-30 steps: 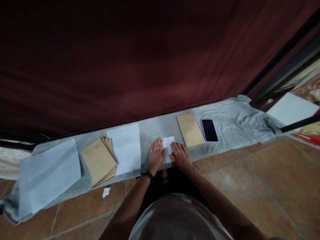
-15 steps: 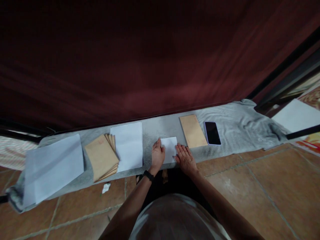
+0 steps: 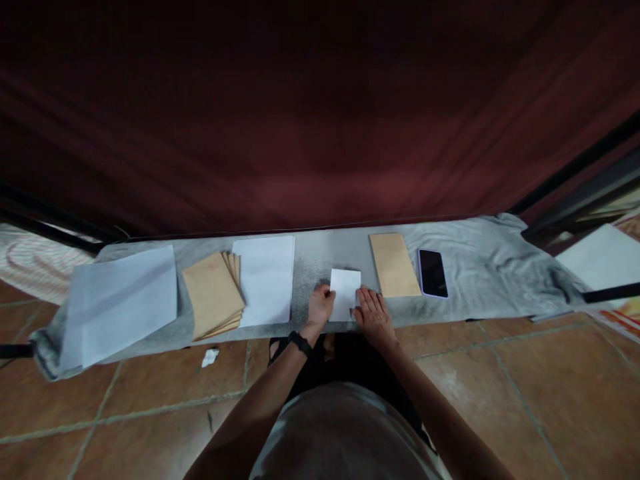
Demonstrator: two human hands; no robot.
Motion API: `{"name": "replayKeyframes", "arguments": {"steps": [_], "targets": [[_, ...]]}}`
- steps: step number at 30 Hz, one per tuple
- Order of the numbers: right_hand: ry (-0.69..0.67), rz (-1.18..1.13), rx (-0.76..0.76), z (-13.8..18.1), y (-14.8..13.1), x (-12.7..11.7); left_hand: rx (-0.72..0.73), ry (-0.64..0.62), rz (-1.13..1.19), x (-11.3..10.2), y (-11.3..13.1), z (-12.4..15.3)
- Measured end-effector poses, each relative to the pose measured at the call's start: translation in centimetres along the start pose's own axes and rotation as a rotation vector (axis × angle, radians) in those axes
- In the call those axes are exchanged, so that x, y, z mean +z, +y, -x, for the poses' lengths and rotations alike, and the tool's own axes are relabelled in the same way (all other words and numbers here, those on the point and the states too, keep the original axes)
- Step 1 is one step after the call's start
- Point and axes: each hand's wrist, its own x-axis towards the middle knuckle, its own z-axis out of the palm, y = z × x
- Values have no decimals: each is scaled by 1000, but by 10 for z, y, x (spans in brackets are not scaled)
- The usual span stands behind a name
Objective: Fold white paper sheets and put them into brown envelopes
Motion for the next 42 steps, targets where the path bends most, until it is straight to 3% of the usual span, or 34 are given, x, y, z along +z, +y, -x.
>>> {"name": "replayKeyframes", "arguments": {"steps": [5, 9, 12, 15, 20, 27, 33, 38, 42], "targets": [[29, -320, 88, -18, 5, -8, 67, -109, 87, -18, 4, 8], [59, -664, 265, -47, 9, -22, 142, -226, 143, -42, 11, 9], [-67, -949, 385, -63, 10, -30, 171, -289, 191, -56, 16, 9], [-174, -1088, 411, -72, 10, -34, 171, -325, 238, -69, 15, 12], [-123, -1144, 454, -79, 8, -39, 99, -259, 275, -86, 2, 20], [-55, -1149, 426, -93, 9, -48, 113, -69, 267, -89, 3, 15], [90, -879, 254, -86, 24, -36, 472, -34, 50, -87, -1, 22], [87, -727, 239, -62, 30, -14, 662, -127, -291, -74, -30, 30], [69, -653, 216, -49, 33, -9, 724, -213, -490, -67, -47, 37]]}}
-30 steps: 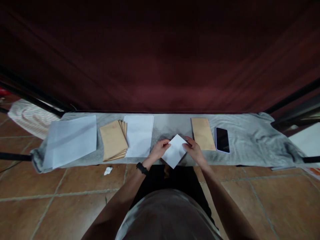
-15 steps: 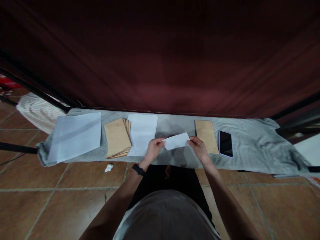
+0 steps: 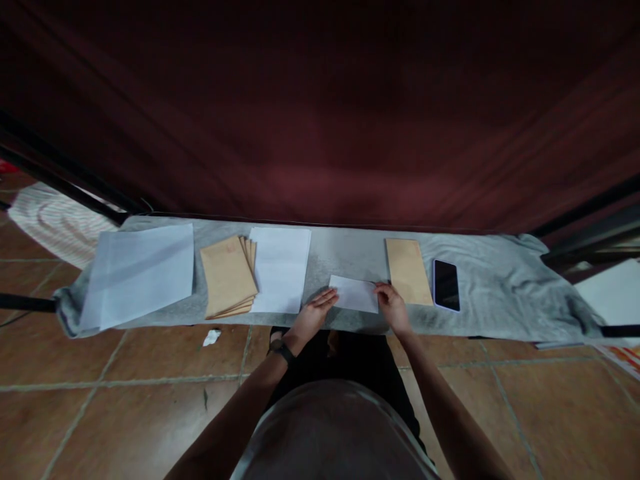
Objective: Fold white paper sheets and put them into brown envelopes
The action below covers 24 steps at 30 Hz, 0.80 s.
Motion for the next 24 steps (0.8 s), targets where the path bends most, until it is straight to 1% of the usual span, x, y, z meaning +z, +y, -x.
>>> {"name": "replayKeyframes", "arguments": {"steps": [3, 5, 8, 11, 13, 17, 19, 21, 22, 23, 24], "targets": [[-25, 52, -32, 6, 0, -1, 14, -35, -72, 5, 0, 5], [-32, 147, -86, 12, -5, 3, 31, -40, -112, 8, 1, 6], [-66, 326, -204, 25, -18, 19, 57, -31, -163, 10, 3, 7], [-180, 457, -311, 39, -34, 39, 61, -29, -195, 11, 5, 6], [-222, 536, -348, 46, -43, 49, 52, -33, -207, 11, 7, 6], [-196, 616, -366, 54, -47, 56, 36, -48, -212, 9, 16, 8], [-182, 614, -380, 55, -45, 56, 28, -37, -199, 4, 17, 10], [-179, 600, -393, 55, -42, 57, -34, 34, -207, -9, 11, 15], [-178, 593, -394, 55, -40, 57, -104, 102, -229, -19, 5, 19], [-178, 587, -391, 56, -39, 58, -200, 186, -264, -31, -5, 24], [-178, 583, -388, 56, -38, 59, -327, 290, -311, -44, -17, 30]]}}
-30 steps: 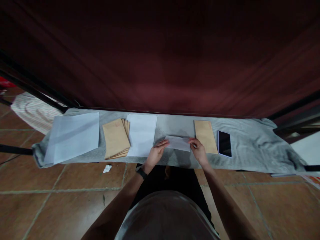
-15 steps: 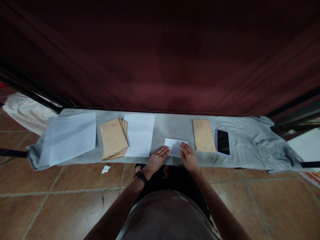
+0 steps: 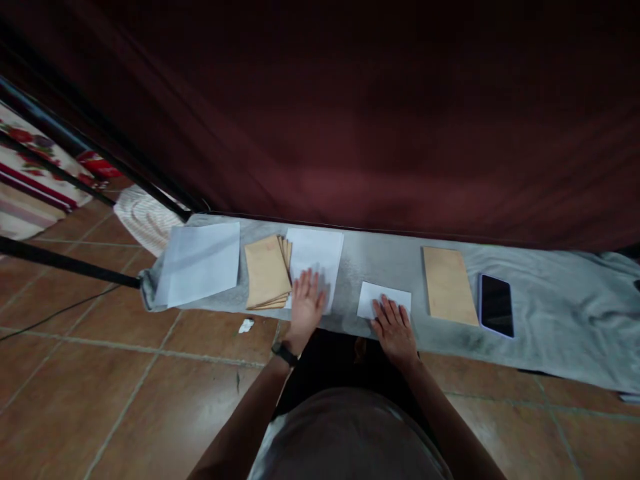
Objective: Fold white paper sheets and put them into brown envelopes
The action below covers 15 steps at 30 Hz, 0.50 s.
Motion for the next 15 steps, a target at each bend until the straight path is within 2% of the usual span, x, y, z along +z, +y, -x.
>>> {"name": "replayKeyframes", "arguments": {"steps": [3, 5, 6, 8, 10, 15], "targets": [[-7, 2, 1, 2, 0, 3, -428, 226, -151, -29, -60, -5], [-11, 27, -3, 2, 0, 5, -672, 244, -180, -43, -100, -5], [-13, 44, -5, 2, 0, 6, -768, 209, -168, -48, -117, -3], [-18, 77, -5, 3, 0, 7, -836, 124, -138, -53, -142, 2], [-26, 109, -2, 2, 0, 7, -849, 123, -130, -54, -156, 8], [-36, 169, -6, 3, 0, 8, -846, 298, -29, -57, -161, 18]]}}
